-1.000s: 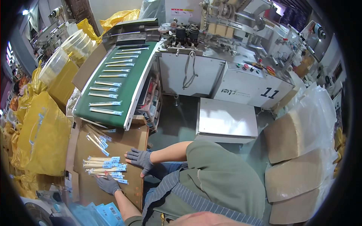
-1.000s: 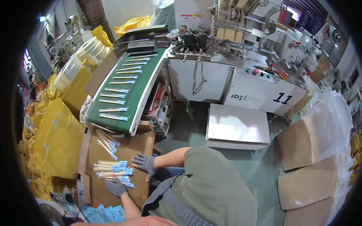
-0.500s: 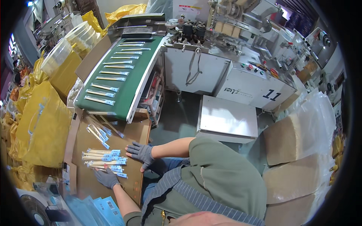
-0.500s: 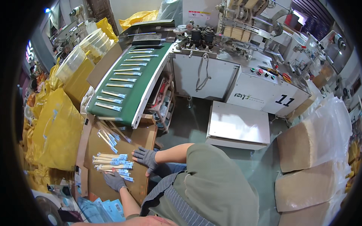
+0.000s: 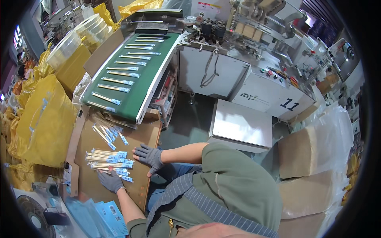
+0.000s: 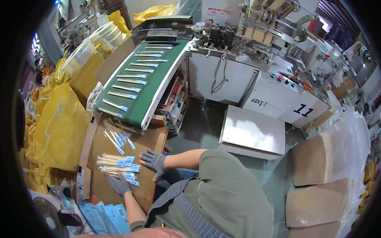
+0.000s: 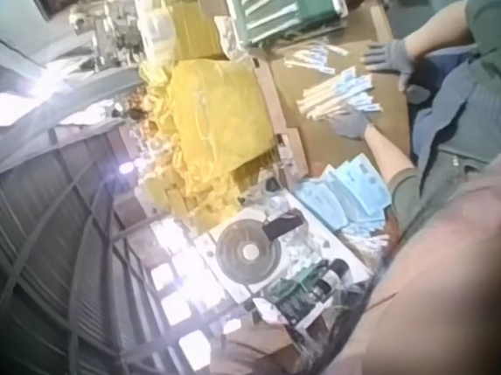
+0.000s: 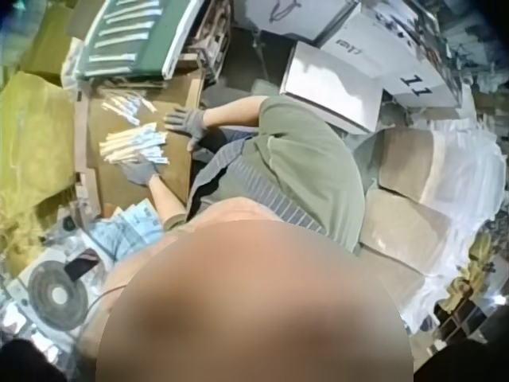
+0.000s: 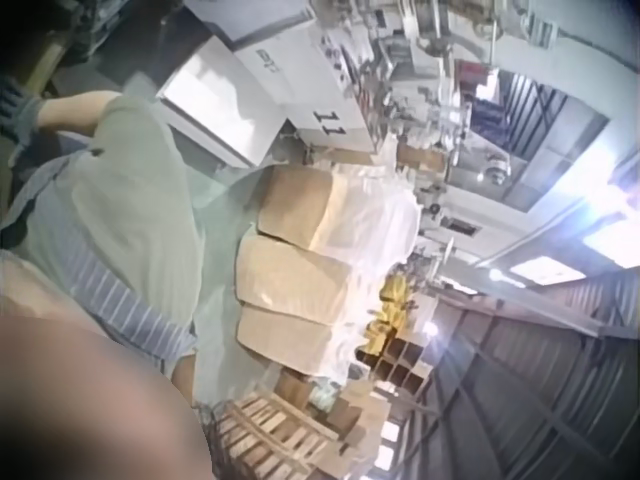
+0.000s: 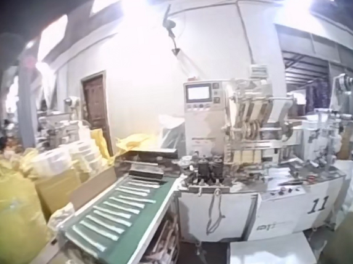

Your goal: Packaging bundles of sticks into blue plastic bags at a manufacturing station.

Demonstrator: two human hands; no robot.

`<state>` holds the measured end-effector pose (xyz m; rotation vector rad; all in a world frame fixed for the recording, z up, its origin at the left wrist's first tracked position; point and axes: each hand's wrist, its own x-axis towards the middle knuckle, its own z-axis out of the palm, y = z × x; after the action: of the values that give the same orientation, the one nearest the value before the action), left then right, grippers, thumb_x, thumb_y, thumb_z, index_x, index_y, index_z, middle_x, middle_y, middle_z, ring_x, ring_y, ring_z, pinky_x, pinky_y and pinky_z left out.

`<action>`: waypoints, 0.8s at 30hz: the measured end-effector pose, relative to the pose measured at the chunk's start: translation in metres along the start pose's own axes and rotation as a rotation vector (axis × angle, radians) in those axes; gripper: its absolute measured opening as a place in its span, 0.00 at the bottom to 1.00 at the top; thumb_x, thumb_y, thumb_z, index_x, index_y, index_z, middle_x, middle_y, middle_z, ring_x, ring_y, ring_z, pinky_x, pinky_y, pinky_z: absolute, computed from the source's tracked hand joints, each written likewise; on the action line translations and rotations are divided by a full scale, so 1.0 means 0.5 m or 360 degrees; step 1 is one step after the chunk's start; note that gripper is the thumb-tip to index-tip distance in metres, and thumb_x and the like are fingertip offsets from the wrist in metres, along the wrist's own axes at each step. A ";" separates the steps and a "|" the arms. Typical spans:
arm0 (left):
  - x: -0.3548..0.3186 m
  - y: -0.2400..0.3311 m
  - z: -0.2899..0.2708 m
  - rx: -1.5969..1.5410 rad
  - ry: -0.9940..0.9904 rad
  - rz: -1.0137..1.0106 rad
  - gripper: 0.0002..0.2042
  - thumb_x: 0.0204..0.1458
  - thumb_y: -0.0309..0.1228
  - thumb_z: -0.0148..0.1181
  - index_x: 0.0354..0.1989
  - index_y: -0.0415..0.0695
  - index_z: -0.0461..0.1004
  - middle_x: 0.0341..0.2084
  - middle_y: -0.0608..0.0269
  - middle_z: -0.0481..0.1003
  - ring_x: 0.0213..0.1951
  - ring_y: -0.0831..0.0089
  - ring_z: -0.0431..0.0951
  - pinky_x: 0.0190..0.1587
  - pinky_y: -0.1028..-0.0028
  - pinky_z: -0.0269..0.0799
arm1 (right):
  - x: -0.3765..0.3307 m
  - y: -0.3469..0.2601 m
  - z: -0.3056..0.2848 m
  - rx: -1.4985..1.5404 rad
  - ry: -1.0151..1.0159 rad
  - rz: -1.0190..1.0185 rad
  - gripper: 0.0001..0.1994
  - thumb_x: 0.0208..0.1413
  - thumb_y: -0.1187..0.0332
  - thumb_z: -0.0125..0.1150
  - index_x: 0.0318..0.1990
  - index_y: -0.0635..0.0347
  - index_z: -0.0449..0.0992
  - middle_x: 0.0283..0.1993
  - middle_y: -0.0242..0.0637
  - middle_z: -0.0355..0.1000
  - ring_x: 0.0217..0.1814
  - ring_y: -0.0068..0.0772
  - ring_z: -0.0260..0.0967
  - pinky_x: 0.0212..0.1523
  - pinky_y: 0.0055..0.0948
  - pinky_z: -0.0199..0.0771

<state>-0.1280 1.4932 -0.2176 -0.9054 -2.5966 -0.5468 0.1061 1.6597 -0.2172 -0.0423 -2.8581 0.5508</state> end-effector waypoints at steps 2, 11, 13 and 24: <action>0.001 -0.005 0.007 -0.0034 0.0038 0.0052 0.33 0.56 0.52 0.46 0.57 0.32 0.61 0.56 0.42 0.64 0.58 0.51 0.63 0.61 0.60 0.55 | -0.002 0.001 0.001 -0.0014 0.0042 -0.0012 0.61 0.35 0.23 0.45 0.65 0.73 0.47 0.69 0.62 0.40 0.73 0.57 0.34 0.68 0.57 0.28; 0.002 0.005 -0.001 -0.0051 0.0008 0.0007 0.33 0.56 0.52 0.47 0.57 0.31 0.62 0.56 0.42 0.64 0.58 0.50 0.63 0.61 0.60 0.56 | -0.003 -0.002 -0.009 -0.0011 -0.0018 -0.0001 0.60 0.36 0.23 0.44 0.65 0.73 0.47 0.69 0.62 0.41 0.73 0.58 0.33 0.68 0.56 0.28; -0.005 -0.007 0.004 0.0041 0.0002 -0.0064 0.33 0.54 0.52 0.49 0.56 0.31 0.63 0.56 0.43 0.64 0.59 0.51 0.62 0.61 0.60 0.56 | 0.002 0.001 -0.010 0.0041 -0.0057 -0.0001 0.61 0.35 0.23 0.45 0.64 0.73 0.48 0.69 0.62 0.41 0.73 0.58 0.33 0.68 0.55 0.28; -0.005 0.001 0.007 -0.0057 0.0160 0.0040 0.33 0.53 0.53 0.51 0.55 0.33 0.64 0.55 0.42 0.65 0.58 0.51 0.62 0.61 0.59 0.53 | 0.000 -0.010 -0.026 -0.0065 -0.0015 0.0006 0.58 0.38 0.23 0.43 0.64 0.71 0.49 0.68 0.60 0.44 0.72 0.59 0.35 0.68 0.54 0.31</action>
<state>-0.1263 1.4938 -0.2217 -0.8974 -2.4899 -0.6178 0.1092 1.6599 -0.2034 -0.0521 -2.8791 0.4949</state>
